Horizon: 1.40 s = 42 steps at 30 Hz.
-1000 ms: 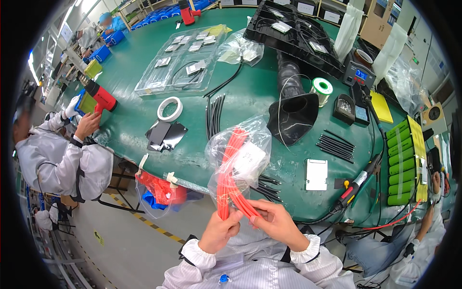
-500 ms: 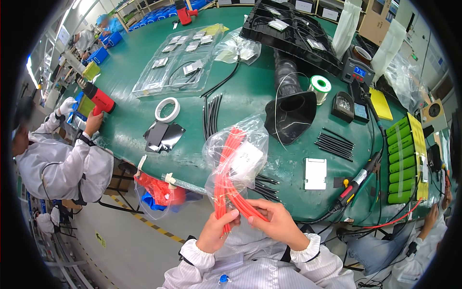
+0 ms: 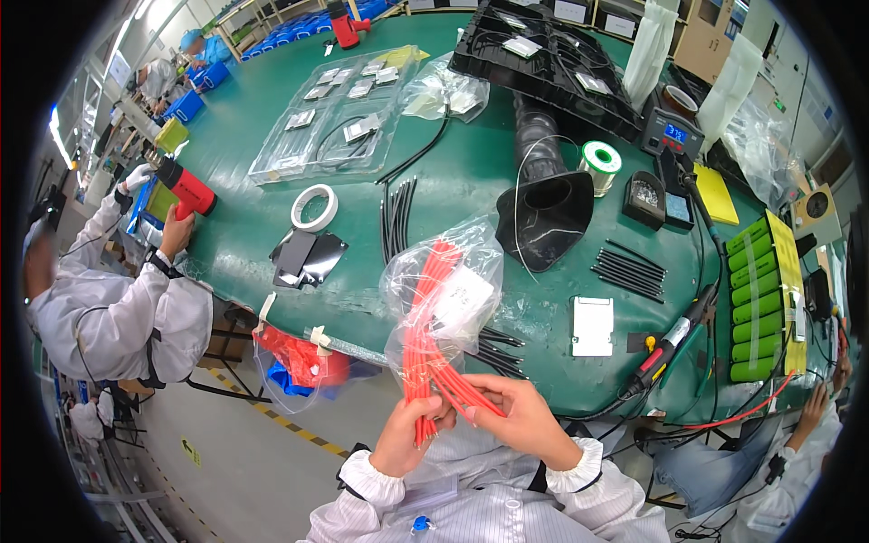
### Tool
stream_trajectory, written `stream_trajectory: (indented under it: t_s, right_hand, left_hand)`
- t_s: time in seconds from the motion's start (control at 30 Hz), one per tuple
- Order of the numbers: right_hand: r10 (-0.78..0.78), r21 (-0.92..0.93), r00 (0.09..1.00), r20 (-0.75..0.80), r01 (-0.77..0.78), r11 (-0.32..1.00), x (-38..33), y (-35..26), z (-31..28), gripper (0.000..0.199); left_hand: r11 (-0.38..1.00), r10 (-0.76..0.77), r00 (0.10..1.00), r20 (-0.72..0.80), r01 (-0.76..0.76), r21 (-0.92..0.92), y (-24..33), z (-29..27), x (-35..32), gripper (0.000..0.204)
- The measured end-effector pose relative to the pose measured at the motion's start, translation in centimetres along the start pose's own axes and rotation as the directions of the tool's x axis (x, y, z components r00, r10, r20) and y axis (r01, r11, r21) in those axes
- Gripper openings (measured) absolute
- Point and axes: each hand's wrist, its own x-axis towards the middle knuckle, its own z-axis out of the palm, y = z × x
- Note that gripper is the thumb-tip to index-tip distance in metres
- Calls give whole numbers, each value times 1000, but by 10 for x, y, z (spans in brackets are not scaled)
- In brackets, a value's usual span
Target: Connecting wires, using a soldering iron, and applying heat-shrink tubing to assemble an industrial battery pack.
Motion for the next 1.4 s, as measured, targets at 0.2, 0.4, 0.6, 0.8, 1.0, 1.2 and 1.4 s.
stream_trajectory:
  t_s: [0.2,0.4,0.6,0.8,1.0,1.2,1.4]
  right_hand:
    - [-19,17,1000,-7,19,1000,0,0,3,40]
    - [52,9,998,-28,-51,999,-2,-6,3,35]
    - [19,-41,1000,-17,-20,999,-1,-1,1,32]
    - [-35,-164,998,-48,27,986,-2,-3,6,33]
    - [1,-183,998,-68,-14,983,-3,-9,3,32]
    - [-45,-257,999,28,50,965,-2,-3,2,29]
    - [-75,-333,997,-15,66,941,-3,-9,5,27]
  left_hand:
    - [926,-115,993,38,93,367,14,9,-6,22]
    - [988,-51,999,-9,51,143,5,3,-4,15]
    - [985,-122,992,43,116,126,12,7,-6,13]
    - [948,-52,999,-15,54,312,12,13,-6,14]
    - [990,21,1000,19,-23,142,5,-2,-3,14]
    - [973,-111,993,50,99,208,17,13,-6,17]
    - [949,-108,994,24,96,299,16,14,-5,14]
